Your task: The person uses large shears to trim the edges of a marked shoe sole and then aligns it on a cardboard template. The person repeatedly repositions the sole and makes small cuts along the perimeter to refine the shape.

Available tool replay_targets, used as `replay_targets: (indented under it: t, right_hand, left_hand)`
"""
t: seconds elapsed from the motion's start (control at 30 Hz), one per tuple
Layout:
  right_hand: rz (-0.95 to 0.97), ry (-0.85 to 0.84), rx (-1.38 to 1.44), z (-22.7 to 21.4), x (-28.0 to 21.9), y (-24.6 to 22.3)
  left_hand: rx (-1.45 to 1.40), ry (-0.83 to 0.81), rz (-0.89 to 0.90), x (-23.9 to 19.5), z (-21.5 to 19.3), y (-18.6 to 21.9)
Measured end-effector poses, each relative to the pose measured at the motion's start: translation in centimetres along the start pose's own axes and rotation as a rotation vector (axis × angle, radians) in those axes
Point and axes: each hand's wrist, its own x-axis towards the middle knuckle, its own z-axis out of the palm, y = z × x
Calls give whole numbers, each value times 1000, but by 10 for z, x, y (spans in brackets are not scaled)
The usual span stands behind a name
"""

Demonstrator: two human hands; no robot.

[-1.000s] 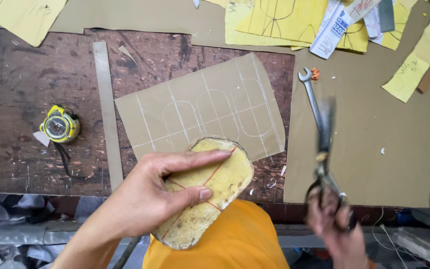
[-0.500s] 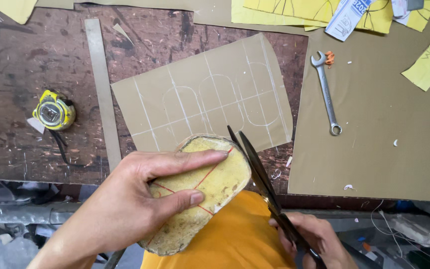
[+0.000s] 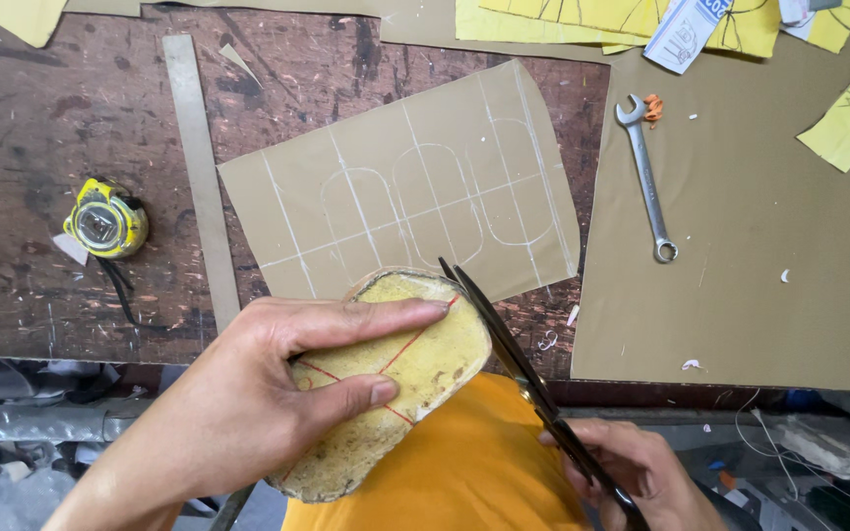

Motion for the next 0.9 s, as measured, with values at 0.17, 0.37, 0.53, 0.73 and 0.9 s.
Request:
replay_targets:
  t: [0.17, 0.37, 0.53, 0.73, 0.9]
  right_hand:
    - [-10, -25, 10, 3, 0, 5]
    - [-269, -150, 191, -13, 3, 12]
    - [-233, -129, 322, -8, 3, 15]
    - [-597, -144, 144, 7, 1, 13]
    - [-565, -79, 56, 8, -4, 19]
  left_hand:
    - [15, -8, -3, 0, -1, -2]
    - [16, -28, -38, -1, -4, -6]
    - [37, -35, -2, -2, -6, -4]
    - [59, -31, 15, -4, -6, -2]
    - [11, -38, 8, -5, -7, -4]
